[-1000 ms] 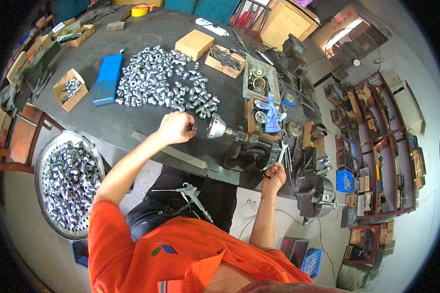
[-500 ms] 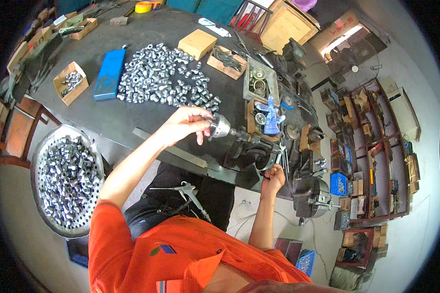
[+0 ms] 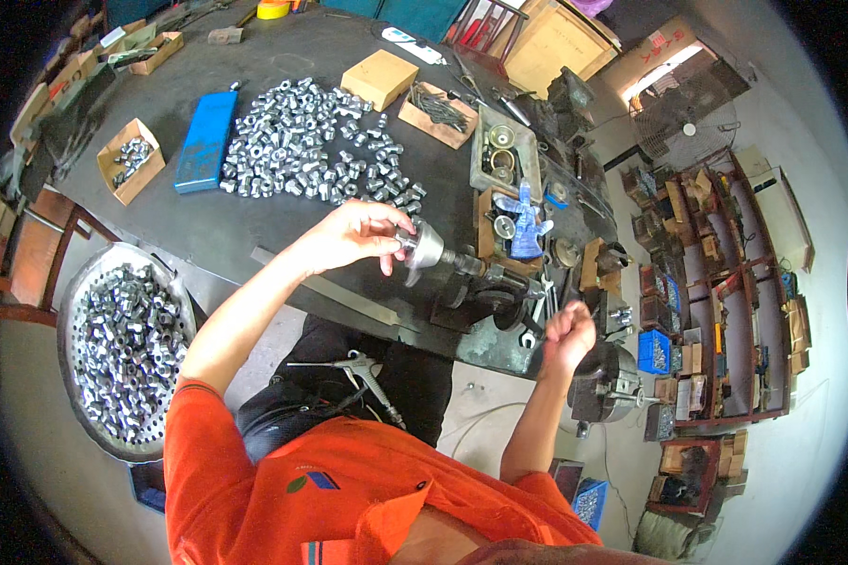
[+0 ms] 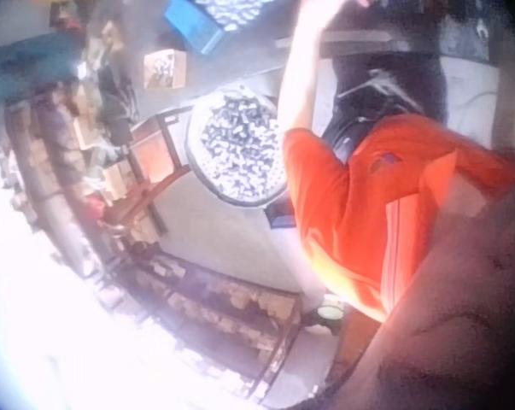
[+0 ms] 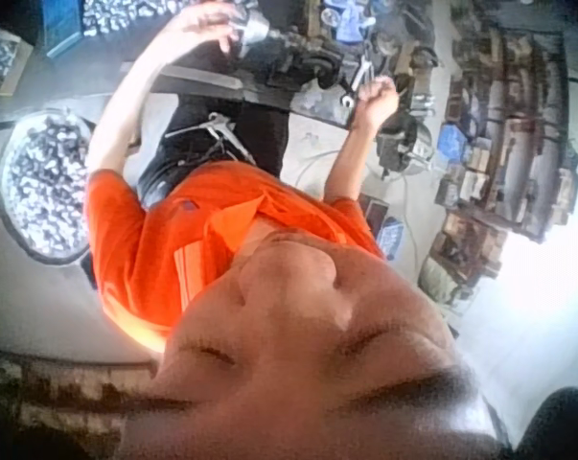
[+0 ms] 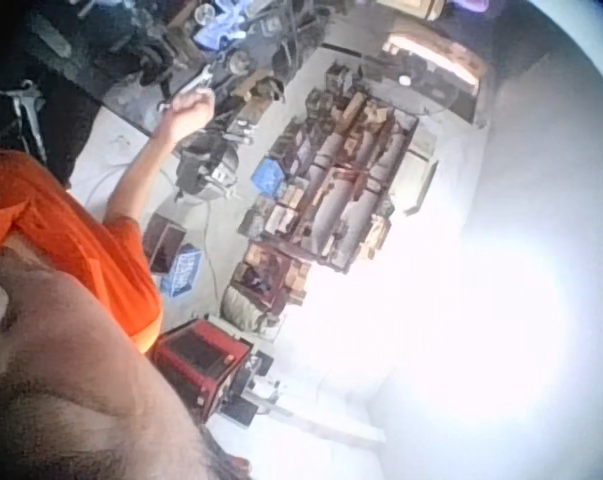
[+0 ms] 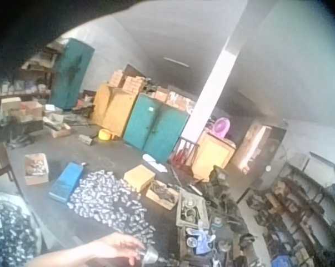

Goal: The person assembles small metal components by inserting them into a larger metal housing held in a workbench vice. The person picks up individual bolts and pieces from a large tray and a scattered pile on the table, inserting them into the housing and tightening them.

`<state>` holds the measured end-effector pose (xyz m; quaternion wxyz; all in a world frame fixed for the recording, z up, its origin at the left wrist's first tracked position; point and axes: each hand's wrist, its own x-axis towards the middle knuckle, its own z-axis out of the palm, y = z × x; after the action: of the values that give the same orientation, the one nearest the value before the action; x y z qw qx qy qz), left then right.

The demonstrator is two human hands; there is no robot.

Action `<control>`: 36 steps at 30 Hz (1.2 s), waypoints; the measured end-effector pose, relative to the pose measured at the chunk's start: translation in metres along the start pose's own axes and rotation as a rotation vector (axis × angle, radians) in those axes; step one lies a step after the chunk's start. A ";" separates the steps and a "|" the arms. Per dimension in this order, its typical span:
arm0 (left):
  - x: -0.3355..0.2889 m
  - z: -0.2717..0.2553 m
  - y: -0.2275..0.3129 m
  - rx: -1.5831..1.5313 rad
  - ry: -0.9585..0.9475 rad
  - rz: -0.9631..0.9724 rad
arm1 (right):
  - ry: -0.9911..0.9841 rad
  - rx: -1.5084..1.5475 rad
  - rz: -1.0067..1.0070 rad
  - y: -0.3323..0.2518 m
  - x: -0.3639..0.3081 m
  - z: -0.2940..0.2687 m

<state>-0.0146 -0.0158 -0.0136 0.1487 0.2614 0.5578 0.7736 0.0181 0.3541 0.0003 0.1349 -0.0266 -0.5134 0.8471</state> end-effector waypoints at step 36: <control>0.003 0.013 0.004 0.147 0.256 -0.063 | 0.081 -0.206 -0.141 0.038 0.083 0.011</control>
<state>-0.0093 -0.0052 -0.0063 0.0811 0.1532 0.6352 0.7526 -0.0716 0.3491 -0.0201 0.2114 -0.0383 -0.5925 0.7764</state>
